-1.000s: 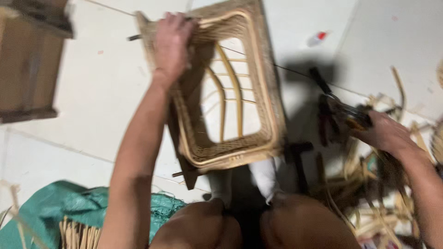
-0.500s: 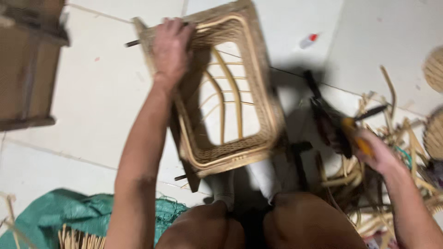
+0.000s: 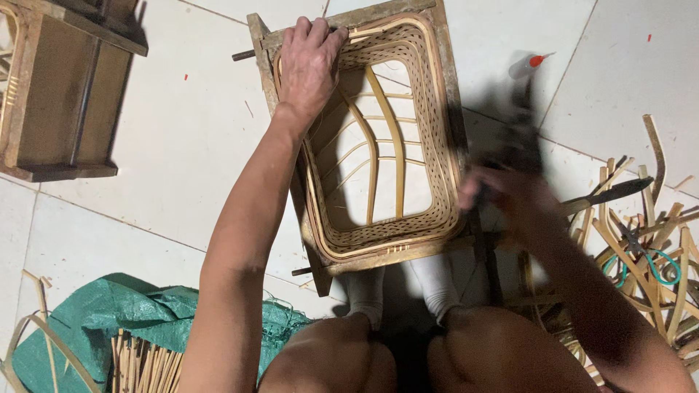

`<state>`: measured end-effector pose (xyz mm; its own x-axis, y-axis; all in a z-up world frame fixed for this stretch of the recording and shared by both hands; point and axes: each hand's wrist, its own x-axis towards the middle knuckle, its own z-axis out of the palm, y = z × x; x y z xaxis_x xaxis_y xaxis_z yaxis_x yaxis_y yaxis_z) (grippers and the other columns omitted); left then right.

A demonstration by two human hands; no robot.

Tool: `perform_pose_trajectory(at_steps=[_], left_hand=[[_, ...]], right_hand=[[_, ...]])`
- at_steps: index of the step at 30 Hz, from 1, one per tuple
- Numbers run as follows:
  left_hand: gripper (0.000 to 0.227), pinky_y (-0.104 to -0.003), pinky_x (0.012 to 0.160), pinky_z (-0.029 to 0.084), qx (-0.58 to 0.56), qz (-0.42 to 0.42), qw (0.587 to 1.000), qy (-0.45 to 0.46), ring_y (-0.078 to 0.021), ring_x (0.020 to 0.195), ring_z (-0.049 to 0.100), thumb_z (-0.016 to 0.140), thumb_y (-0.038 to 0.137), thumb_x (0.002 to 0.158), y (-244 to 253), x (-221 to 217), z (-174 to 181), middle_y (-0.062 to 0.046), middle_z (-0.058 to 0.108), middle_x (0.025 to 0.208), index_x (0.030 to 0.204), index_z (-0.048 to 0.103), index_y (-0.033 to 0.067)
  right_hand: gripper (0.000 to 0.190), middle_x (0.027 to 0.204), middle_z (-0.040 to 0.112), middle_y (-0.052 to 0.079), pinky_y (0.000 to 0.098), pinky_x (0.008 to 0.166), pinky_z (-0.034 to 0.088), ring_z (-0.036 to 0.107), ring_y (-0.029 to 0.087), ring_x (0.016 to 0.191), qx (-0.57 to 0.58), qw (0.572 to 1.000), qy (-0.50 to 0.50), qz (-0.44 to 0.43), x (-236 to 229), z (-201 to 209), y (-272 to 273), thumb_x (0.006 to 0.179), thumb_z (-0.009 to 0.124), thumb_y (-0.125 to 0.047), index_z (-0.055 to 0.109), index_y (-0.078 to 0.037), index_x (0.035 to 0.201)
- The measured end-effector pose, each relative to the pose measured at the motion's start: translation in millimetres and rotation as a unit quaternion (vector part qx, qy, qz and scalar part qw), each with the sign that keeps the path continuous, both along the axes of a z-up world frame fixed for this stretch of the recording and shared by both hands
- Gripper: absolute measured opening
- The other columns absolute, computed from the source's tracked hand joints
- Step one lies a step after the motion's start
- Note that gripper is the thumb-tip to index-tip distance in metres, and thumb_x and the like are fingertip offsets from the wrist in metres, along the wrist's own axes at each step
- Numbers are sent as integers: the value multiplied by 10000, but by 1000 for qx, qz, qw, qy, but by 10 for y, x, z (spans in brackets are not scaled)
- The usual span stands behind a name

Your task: The person assembles a rectangular bamboo basket frame by applying glue to the joints and inserting bamboo strips into slots. They use a hammer to tap the strips into place and adjust the frame alignment throughout the process.

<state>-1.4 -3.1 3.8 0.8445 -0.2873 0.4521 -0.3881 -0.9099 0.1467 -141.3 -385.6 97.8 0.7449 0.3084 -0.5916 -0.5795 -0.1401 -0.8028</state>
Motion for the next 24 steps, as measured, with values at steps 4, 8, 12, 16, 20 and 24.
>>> perform_pose_trajectory(at_steps=[4,8,12,16,20,24], left_hand=[[438,-417,893,471,0,3,1000,-13,-259,993,528,757,-69,818,-23,10,5,-65,597,1026,1238,735,55],[450,-422,879,465,-37,-27,999,-16,-275,998,535,766,-59,780,10,18,27,-82,591,1040,1220,713,22],[447,-426,891,460,-95,-50,994,-4,-286,1018,530,770,-56,779,43,8,72,-94,566,1041,1214,693,14],[424,-434,886,439,-109,-55,992,10,-299,999,506,759,-53,809,56,16,154,-117,518,1011,1222,681,4],[488,-426,882,429,-116,-61,991,20,-291,988,500,745,-37,799,52,19,190,-102,512,1009,1280,689,26],[490,-425,880,426,-115,-62,991,28,-284,990,498,751,-30,800,54,15,207,-96,515,1012,1281,698,46]], right_hand=[[463,846,639,121,335,782,590,657,216,792,0,992,-71,100,407,-291,891,937,631,-221,533,67,1285],[541,884,670,73,301,762,593,695,161,807,-4,998,-33,57,668,-475,1554,898,591,-231,518,24,1369],[511,912,700,76,287,743,602,704,155,781,-9,1000,-19,16,754,-659,1800,883,611,-259,536,20,1306],[519,909,685,78,289,714,600,682,153,760,11,999,-37,-3,804,-775,1883,868,617,-262,532,-16,1317],[432,903,672,64,297,712,602,687,154,763,-16,998,-53,5,901,-801,1910,880,639,-267,558,-9,1216],[377,901,638,49,299,718,616,679,148,792,-34,994,-100,21,1001,-762,1931,874,655,-261,577,-29,1161]])
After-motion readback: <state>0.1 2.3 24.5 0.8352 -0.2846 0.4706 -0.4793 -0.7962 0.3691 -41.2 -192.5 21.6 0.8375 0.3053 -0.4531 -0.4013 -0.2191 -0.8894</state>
